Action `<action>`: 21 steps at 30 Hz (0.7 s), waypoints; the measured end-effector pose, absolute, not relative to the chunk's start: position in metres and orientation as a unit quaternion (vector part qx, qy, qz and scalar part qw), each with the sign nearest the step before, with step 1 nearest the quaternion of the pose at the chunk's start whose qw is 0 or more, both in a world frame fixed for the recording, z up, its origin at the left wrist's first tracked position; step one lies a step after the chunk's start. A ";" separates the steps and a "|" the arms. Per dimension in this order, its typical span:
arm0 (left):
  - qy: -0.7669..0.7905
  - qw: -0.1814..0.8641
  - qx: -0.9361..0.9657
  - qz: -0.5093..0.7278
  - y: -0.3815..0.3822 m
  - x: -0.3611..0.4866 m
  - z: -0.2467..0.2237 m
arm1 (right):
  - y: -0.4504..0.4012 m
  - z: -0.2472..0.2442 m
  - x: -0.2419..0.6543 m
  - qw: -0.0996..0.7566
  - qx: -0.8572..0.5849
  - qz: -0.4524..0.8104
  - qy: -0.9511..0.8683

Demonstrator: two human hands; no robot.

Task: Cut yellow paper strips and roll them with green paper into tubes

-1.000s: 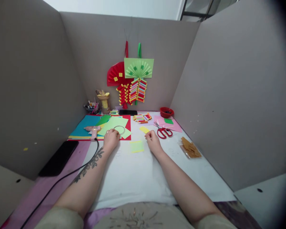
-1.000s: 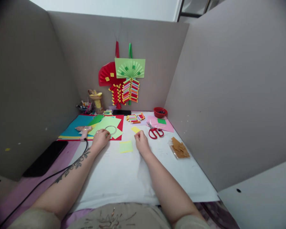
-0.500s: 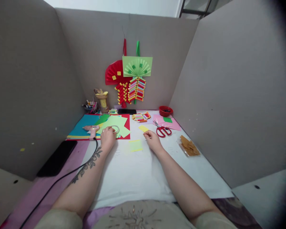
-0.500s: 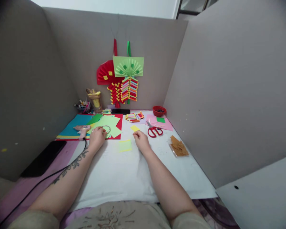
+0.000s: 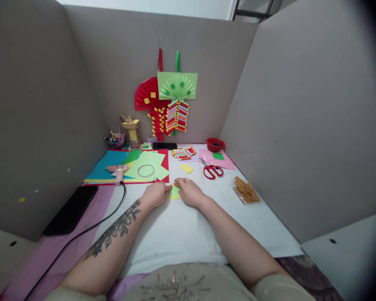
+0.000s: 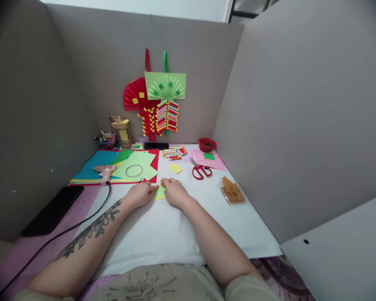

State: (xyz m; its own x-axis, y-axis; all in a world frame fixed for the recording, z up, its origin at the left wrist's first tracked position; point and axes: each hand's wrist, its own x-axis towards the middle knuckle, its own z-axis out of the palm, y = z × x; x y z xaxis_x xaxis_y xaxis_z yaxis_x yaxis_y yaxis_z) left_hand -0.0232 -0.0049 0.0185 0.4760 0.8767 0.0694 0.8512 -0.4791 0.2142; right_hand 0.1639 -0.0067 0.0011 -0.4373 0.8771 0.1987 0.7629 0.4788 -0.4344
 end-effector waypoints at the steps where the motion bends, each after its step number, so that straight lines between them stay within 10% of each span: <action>1: 0.516 0.067 0.851 0.073 -0.005 -0.024 0.020 | -0.007 0.002 0.165 0.194 -0.504 0.137 -0.831; 21: 0.540 0.086 0.827 0.131 -0.006 -0.021 0.017 | -0.005 -0.006 0.167 0.269 -0.511 0.217 -0.787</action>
State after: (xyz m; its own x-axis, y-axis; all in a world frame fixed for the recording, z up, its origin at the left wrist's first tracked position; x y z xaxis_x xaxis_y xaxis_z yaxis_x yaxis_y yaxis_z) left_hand -0.0211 -0.0059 0.0172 0.3829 0.9153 0.1245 0.8701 -0.4027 0.2843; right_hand 0.1671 -0.0046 -0.0056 -0.3324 0.9212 0.2022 0.6876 0.3835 -0.6165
